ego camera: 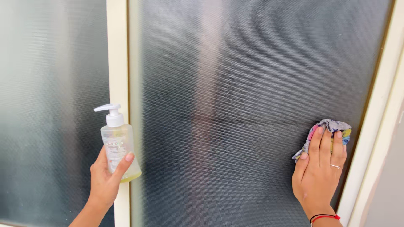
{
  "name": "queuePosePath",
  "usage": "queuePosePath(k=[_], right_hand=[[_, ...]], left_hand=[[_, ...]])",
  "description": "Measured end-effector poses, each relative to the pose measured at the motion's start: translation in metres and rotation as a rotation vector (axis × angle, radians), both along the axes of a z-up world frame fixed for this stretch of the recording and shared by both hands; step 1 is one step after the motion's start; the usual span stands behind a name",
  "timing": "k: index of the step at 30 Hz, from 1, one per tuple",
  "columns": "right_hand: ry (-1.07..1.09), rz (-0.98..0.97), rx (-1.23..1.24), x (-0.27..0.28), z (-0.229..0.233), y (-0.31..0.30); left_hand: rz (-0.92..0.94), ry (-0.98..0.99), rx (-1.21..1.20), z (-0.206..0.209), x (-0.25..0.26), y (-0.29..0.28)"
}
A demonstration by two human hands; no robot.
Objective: The person applies liquid soap from a pump bottle onto a patterned cloth and wipes a sliding window screen in vertical strokes. They continue wiping the screen surface and frame, then move to a second window screen and repeat the cleaning process.
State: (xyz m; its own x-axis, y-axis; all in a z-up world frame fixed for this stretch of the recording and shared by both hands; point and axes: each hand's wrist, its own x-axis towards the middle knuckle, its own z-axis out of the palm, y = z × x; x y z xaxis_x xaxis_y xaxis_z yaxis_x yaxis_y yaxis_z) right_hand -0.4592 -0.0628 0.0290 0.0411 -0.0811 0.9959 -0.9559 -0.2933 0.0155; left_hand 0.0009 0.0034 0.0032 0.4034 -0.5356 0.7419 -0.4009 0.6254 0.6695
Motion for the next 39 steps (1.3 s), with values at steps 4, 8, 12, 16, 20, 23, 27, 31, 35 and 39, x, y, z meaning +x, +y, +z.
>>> queuePosePath(k=[4,8,12,16,20,23,27,31,35,39], right_hand=[[0.011,-0.019,0.004,0.018,-0.004,0.002],[0.048,0.014,-0.018,0.035,-0.005,0.005],[0.065,0.023,0.005,0.057,-0.007,0.010],[0.075,0.011,0.011,0.083,-0.009,0.015],[0.082,0.017,0.008,0.109,-0.010,0.019],[0.091,0.027,0.004,0.123,-0.011,0.020],[0.093,0.011,0.000,0.137,-0.011,0.021],[0.114,0.021,0.005,0.150,-0.009,0.020],[0.138,0.041,0.016,0.164,-0.008,0.021],[0.156,0.043,0.031,0.184,-0.007,0.022]], left_hand=[[-0.078,0.027,-0.041,0.000,0.001,0.000],[-0.110,0.045,-0.020,0.002,0.003,0.001],[-0.160,0.070,0.012,0.004,0.006,0.003],[-0.173,0.055,0.005,0.004,0.009,0.005],[-0.211,0.070,0.001,0.004,0.009,0.005],[-0.219,0.087,0.032,0.005,0.009,0.005],[-0.217,0.061,0.026,0.006,0.010,0.006],[-0.232,0.053,0.018,0.005,0.010,0.005],[-0.252,0.069,0.006,0.005,0.010,0.004],[-0.244,0.061,0.021,0.004,0.011,0.004]])
